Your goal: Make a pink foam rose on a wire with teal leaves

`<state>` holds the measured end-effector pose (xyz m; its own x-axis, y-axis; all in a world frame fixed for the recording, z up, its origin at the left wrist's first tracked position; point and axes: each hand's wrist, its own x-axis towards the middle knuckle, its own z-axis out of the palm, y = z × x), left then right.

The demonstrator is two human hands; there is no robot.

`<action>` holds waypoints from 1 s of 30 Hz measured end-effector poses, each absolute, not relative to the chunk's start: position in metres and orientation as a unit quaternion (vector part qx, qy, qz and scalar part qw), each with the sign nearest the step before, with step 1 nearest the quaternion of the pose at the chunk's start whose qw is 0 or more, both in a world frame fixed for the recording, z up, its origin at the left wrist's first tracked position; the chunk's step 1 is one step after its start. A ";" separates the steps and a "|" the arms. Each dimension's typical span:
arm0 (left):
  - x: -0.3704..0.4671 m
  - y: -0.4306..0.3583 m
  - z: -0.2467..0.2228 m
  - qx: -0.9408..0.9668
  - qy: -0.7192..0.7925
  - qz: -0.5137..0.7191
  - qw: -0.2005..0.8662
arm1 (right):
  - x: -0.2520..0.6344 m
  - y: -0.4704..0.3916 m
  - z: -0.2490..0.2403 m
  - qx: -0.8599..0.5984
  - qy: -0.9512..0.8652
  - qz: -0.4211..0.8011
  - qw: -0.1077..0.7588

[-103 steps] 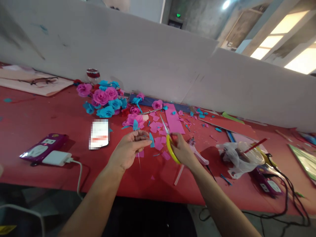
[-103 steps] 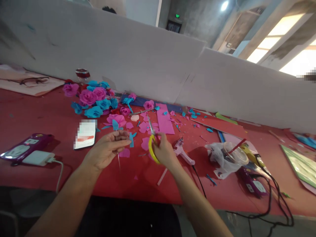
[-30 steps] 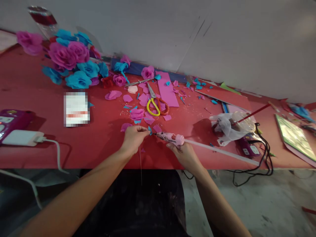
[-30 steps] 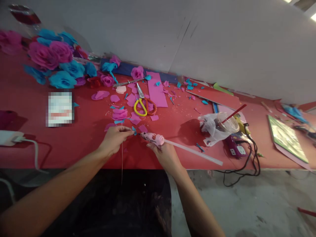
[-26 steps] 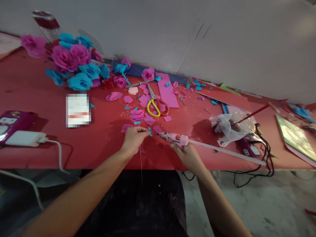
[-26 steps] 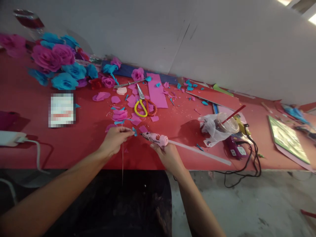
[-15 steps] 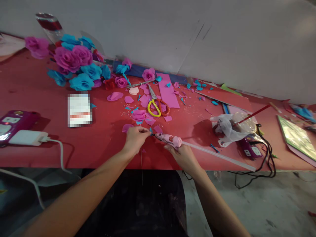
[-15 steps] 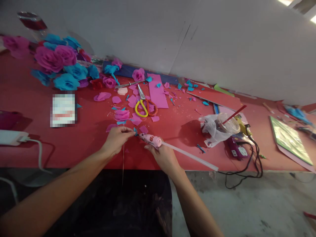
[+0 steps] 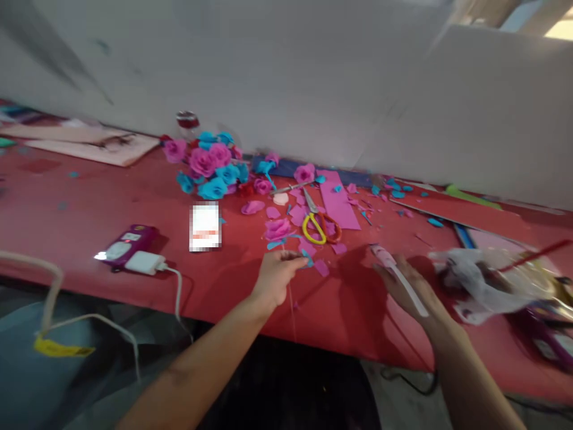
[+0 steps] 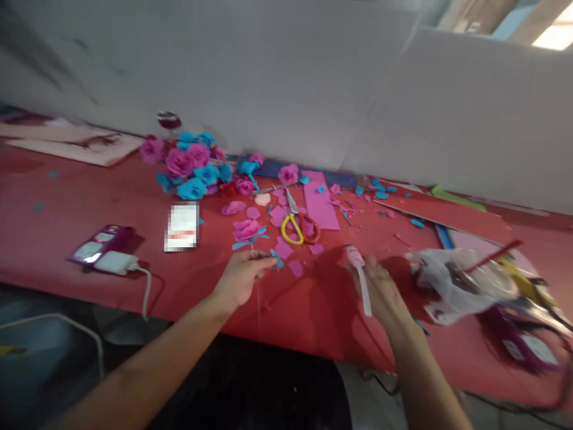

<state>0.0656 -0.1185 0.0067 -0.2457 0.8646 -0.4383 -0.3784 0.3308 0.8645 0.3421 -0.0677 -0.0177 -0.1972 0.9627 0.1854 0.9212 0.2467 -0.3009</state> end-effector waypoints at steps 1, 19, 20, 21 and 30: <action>0.062 -0.120 0.014 0.212 0.564 0.548 0.580 | 0.345 -0.058 -0.025 -0.614 -0.772 0.040 0.162; 0.036 -0.118 0.037 0.291 0.546 0.513 0.595 | 0.204 -0.081 0.068 -0.448 -0.807 0.278 0.266; 0.038 -0.118 0.038 0.298 0.548 0.509 0.593 | 0.198 -0.082 0.070 -0.449 -0.799 0.293 0.271; 0.040 -0.119 0.040 0.304 0.549 0.509 0.590 | 0.194 -0.083 0.070 -0.451 -0.794 0.302 0.273; 0.044 -0.127 0.041 0.351 0.533 0.515 0.571 | 0.198 -0.085 0.058 -0.502 -0.699 0.341 0.379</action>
